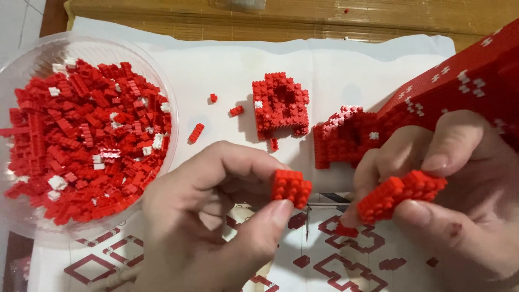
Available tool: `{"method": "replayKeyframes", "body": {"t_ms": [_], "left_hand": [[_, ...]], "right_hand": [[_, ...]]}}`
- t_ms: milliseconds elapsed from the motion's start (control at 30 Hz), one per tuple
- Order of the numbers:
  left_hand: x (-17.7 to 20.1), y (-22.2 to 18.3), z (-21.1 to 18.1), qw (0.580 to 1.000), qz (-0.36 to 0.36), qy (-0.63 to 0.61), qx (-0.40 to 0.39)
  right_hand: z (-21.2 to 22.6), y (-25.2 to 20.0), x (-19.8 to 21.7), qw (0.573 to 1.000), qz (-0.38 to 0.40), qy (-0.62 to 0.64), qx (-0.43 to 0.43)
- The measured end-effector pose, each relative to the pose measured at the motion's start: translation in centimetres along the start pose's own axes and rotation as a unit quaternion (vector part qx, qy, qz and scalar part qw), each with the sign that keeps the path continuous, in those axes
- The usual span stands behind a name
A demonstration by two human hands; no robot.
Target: Assembling a structure using small red interlocking plastic blocks
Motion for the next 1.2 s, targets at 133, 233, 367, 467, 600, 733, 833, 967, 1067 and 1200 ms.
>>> {"method": "replayKeyframes", "body": {"t_ms": [133,233,367,467,600,733,833,967,1067,1200], "left_hand": [[-0.1,-0.1,-0.4,1.0,0.008,0.017,-0.013],[0.0,-0.2,-0.2,1.0,0.008,0.022,-0.01],[0.0,-0.1,-0.1,0.998,0.024,0.049,-0.019],[0.0,0.0,-0.1,0.997,0.031,0.056,-0.038],[-0.1,-0.1,-0.2,0.998,0.033,0.054,-0.029],[0.0,-0.1,0.0,0.999,0.03,0.031,-0.014],[0.0,-0.1,0.0,1.0,0.03,0.001,0.004],[0.1,-0.1,0.4,1.0,0.015,-0.004,0.001],[0.1,-0.1,0.4,1.0,0.011,-0.012,-0.001],[0.1,-0.1,0.3,1.0,0.013,-0.019,0.004]], "right_hand": [[0.1,0.9,-1.8,0.999,0.011,-0.026,0.039],[0.0,0.7,-2.3,0.993,-0.04,-0.096,0.064],[-0.6,0.6,-2.2,0.995,-0.054,-0.062,0.059],[-0.7,0.7,-2.2,0.996,-0.045,-0.05,0.061],[-0.8,0.8,-2.1,0.998,-0.036,-0.044,0.032],[-0.8,0.9,-1.0,0.999,-0.027,-0.004,0.041],[-0.4,0.9,-0.9,0.997,0.068,0.001,0.046],[-0.5,0.2,-1.0,0.997,-0.067,-0.019,0.013],[-0.5,0.0,-1.3,0.998,-0.059,-0.019,0.025],[-0.3,0.4,-2.4,0.991,-0.128,-0.04,0.009]]}}
Point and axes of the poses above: each hand's wrist, its own y-axis towards the middle knuckle, its own x-axis out of the back of the hand, z = x × y, the point moved 3 cm from there along y, towards the middle knuckle, and after that the axes turned 8 degrees about z, right-handed, at the moved point
